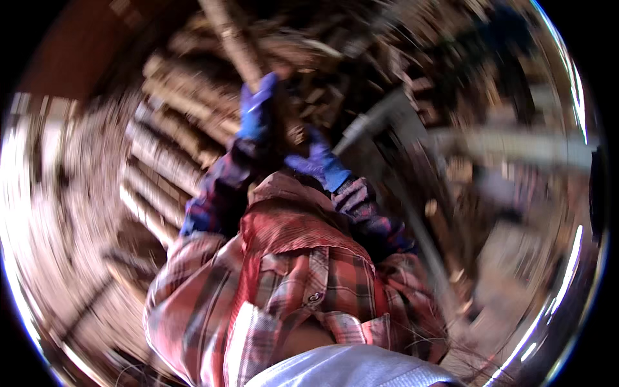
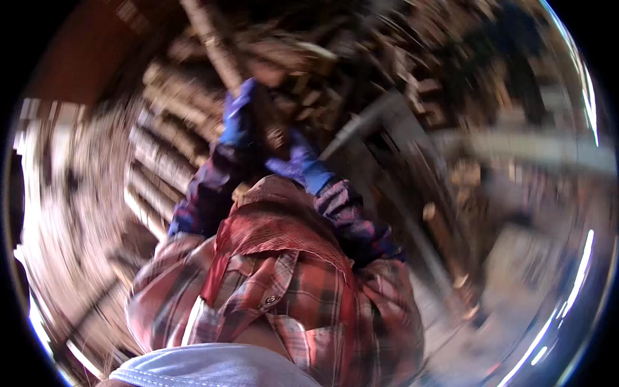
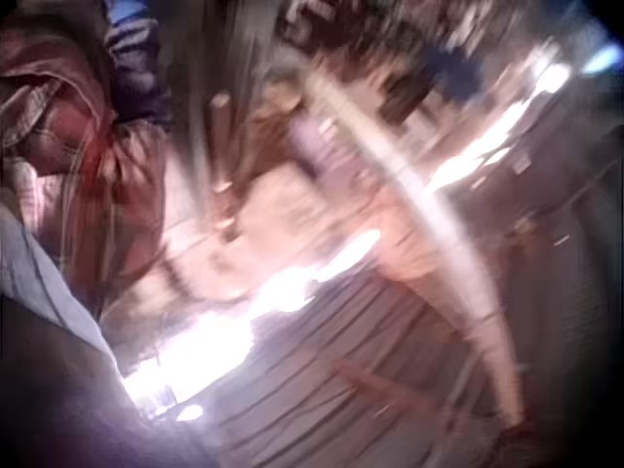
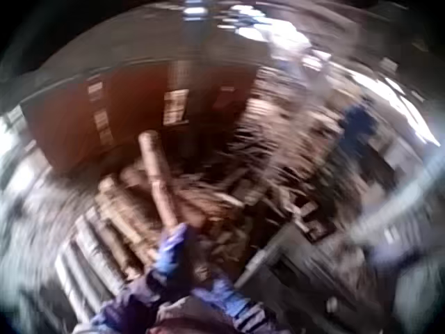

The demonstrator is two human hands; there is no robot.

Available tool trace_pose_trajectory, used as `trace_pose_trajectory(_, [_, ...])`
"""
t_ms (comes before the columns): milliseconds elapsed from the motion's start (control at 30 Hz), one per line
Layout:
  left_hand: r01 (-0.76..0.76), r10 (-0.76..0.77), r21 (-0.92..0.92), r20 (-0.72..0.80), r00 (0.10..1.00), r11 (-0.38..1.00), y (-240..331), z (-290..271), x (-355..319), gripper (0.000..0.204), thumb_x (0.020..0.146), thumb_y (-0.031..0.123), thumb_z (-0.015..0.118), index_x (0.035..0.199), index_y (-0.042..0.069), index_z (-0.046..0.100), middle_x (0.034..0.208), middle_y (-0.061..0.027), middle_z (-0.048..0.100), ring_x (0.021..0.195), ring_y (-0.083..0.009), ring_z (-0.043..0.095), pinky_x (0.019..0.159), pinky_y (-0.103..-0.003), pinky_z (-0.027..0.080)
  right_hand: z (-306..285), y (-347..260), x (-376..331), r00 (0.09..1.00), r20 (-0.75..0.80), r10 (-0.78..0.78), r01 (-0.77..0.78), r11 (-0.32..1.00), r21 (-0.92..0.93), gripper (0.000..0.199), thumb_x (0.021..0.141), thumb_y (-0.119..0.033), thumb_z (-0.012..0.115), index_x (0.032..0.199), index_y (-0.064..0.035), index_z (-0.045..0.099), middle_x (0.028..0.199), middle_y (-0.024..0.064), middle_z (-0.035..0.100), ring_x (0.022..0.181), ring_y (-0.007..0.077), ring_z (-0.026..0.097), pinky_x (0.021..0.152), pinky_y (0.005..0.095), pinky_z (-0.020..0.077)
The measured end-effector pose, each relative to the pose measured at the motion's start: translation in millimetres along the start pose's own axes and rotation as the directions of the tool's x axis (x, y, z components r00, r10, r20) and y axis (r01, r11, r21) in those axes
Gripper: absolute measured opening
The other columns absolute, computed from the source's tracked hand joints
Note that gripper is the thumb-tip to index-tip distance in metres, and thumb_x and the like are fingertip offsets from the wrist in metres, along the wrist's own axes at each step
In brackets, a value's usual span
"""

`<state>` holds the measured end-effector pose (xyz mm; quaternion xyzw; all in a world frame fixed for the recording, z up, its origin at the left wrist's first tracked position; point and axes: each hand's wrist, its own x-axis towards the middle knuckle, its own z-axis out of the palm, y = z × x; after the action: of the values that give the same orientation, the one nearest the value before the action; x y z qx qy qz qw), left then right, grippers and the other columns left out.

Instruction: The person picks up cut logs from a pile and places them onto a metal conveyor or splitter platform. The person wears blue gloves and a plaid shirt, repeatedly lifting and arranging the logs in a neat row.

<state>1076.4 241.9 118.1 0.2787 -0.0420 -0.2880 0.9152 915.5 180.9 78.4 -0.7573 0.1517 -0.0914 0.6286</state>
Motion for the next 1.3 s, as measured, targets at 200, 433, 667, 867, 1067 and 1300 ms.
trace_pose_trajectory(200, [0.045,-0.461,0.642,0.497,0.735,0.765,-71,19,-35,0.033,0.084,0.011,0.065,0.113,0.002,0.052,0.088,-0.0075,0.063,0.071,-0.0172,0.060,0.062,-0.029,0.052,-73,-84,-113,0.982,-0.058,0.182,-0.142,0.897,0.418,0.067,0.087,-0.021,0.068,0.141,-0.0010,0.034,0.138,0.0121,0.043,0.127,0.0216,0.041,0.107,0.0356,0.0315])
trace_pose_trajectory(433, [0.078,-0.708,0.709,0.678,0.200,0.701,-167,200,-177,0.057,0.080,0.010,0.073,0.128,-0.001,0.045,0.114,-0.0089,0.059,0.101,-0.0156,0.057,0.086,-0.030,0.050,-83,-77,-275,0.585,-0.808,0.069,0.355,0.874,0.331,0.049,0.088,-0.011,0.064,0.133,-0.0045,0.046,0.122,0.0086,0.056,0.109,0.0161,0.052,0.099,0.0323,0.0404])
trace_pose_trajectory(667, [0.031,-0.815,0.827,0.559,-0.149,0.562,-266,246,-279,0.048,0.083,0.020,0.073,0.123,0.003,0.051,0.095,-0.0062,0.063,0.086,-0.0159,0.061,0.075,-0.031,0.050,-85,-90,-384,-0.099,-0.958,0.269,0.467,0.863,0.194,0.040,0.094,-0.020,0.055,0.130,-0.0038,0.049,0.111,0.0094,0.063,0.093,0.0149,0.061,0.084,0.0295,0.0491])
trace_pose_trajectory(867, [-0.109,-0.703,0.875,0.299,-0.645,0.472,-309,176,-266,0.049,0.081,0.032,0.073,0.117,0.001,0.059,0.090,-0.0075,0.065,0.082,-0.0178,0.062,0.073,-0.035,0.051,-99,-21,-415,-0.152,-0.951,0.270,0.115,0.960,0.254,0.047,0.090,-0.044,0.058,0.118,-0.0059,0.057,0.090,0.0047,0.066,0.071,0.0108,0.060,0.060,0.0217,0.0439])
trace_pose_trajectory(1067, [-0.220,-0.913,0.952,0.113,-0.393,0.212,-223,204,-208,0.072,0.080,0.031,0.074,0.135,-0.001,0.040,0.123,-0.0127,0.053,0.114,-0.0176,0.050,0.086,-0.029,0.049,-146,-25,-348,0.318,-0.850,0.420,0.535,0.660,0.527,0.049,0.085,-0.028,0.069,0.124,-0.0031,0.052,0.110,0.0064,0.060,0.094,0.0190,0.060,0.087,0.0300,0.0484])
trace_pose_trajectory(1300, [0.062,-0.606,0.608,0.794,-0.053,0.791,-204,254,-170,0.068,0.089,0.008,0.059,0.145,0.001,0.021,0.139,-0.0140,0.039,0.121,-0.0217,0.047,0.099,-0.034,0.043,-185,-119,-274,0.273,-0.954,-0.128,0.590,0.805,0.061,0.051,0.087,-0.014,0.066,0.132,-0.0040,0.043,0.117,0.0089,0.056,0.102,0.0152,0.056,0.087,0.0292,0.0475])
